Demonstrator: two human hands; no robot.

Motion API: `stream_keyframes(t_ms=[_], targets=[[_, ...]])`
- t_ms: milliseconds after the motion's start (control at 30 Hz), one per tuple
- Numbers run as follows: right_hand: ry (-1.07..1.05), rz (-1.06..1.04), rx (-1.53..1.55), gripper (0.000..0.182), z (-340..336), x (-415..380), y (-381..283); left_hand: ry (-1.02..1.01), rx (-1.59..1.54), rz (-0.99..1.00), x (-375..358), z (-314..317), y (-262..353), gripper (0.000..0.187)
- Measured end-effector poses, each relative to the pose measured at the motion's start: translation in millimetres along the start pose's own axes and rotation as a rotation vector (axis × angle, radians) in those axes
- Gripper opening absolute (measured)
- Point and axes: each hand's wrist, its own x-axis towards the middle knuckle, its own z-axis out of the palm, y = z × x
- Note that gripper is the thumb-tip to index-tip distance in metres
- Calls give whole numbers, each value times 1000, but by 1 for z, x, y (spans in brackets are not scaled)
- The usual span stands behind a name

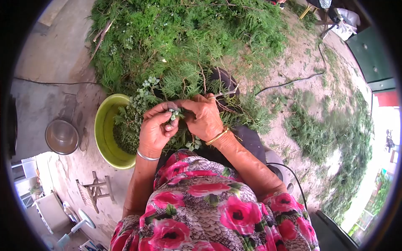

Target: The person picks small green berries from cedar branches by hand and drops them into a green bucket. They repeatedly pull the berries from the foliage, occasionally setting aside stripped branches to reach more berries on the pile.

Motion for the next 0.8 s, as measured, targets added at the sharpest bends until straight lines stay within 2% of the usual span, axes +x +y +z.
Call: stream_keyframes(t_ms=[367, 567, 700, 800], targets=[[-44, -71, -18, 40, 12, 2, 14, -220, -306, -67, 7, -20, -11, 20], [52, -83, -86, 40, 17, 1, 12, -203, -518, -136, 7, -18, -11, 19], [47, -84, -47, 41, 19, 2, 15, -186, -465, -133, 3, -17, -11, 23], [7, -78, -1, 41, 16, 3, 15, -90, -334, -122, -3, -9, -12, 21]])
